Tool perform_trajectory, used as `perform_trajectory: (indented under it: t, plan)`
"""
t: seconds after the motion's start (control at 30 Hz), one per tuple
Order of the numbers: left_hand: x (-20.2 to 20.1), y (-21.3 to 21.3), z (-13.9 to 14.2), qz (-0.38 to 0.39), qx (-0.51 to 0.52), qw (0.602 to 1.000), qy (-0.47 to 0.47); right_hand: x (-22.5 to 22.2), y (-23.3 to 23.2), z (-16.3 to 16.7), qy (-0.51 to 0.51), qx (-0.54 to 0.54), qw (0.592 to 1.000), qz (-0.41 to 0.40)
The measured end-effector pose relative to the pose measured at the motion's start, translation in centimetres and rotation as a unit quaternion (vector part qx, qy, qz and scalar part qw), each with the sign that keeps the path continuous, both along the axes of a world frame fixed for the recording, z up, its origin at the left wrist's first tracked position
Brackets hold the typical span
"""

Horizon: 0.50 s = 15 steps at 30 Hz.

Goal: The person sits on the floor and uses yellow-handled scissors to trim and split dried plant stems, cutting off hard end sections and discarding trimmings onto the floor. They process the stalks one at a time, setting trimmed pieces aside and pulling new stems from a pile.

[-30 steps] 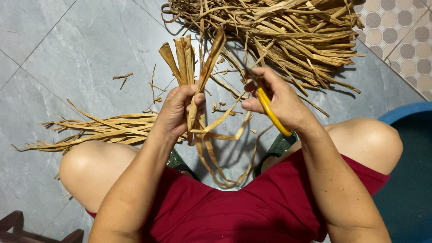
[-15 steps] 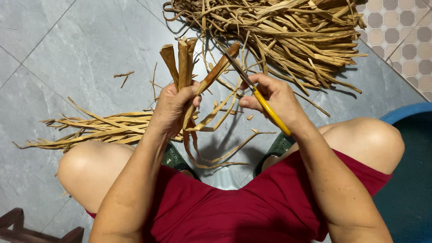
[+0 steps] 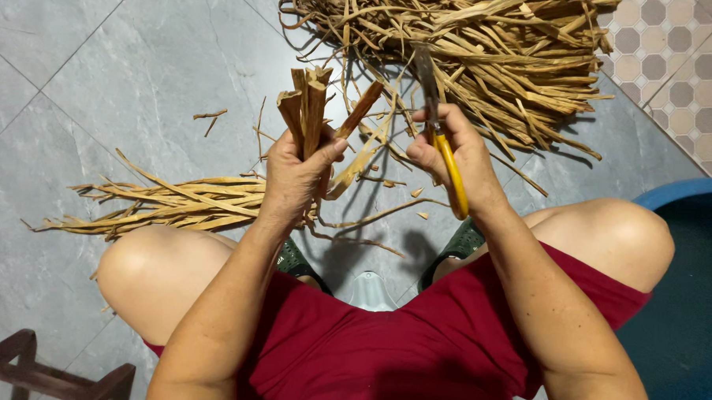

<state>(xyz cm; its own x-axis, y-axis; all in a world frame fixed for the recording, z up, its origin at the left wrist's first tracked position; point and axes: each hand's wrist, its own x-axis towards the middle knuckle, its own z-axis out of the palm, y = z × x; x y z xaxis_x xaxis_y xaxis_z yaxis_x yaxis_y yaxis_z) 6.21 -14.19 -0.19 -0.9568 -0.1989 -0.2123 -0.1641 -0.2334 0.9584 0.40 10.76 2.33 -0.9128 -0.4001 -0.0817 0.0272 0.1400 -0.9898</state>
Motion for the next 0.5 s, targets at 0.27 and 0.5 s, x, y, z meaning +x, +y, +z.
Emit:
perform_trajectory:
  t: [0.27, 0.5]
  plan:
    - [-0.5, 0.1, -0.2, 0.079, 0.029, 0.996, 0.037, 0.5, -0.7, 1.0, 0.012, 0.173, 0.983, 0.061]
    - [-0.4, 0.6, -0.2, -0.005, -0.083, 0.994, 0.070, 0.4, -1.4, 0.5, -0.008, 0.155, 0.987, 0.052]
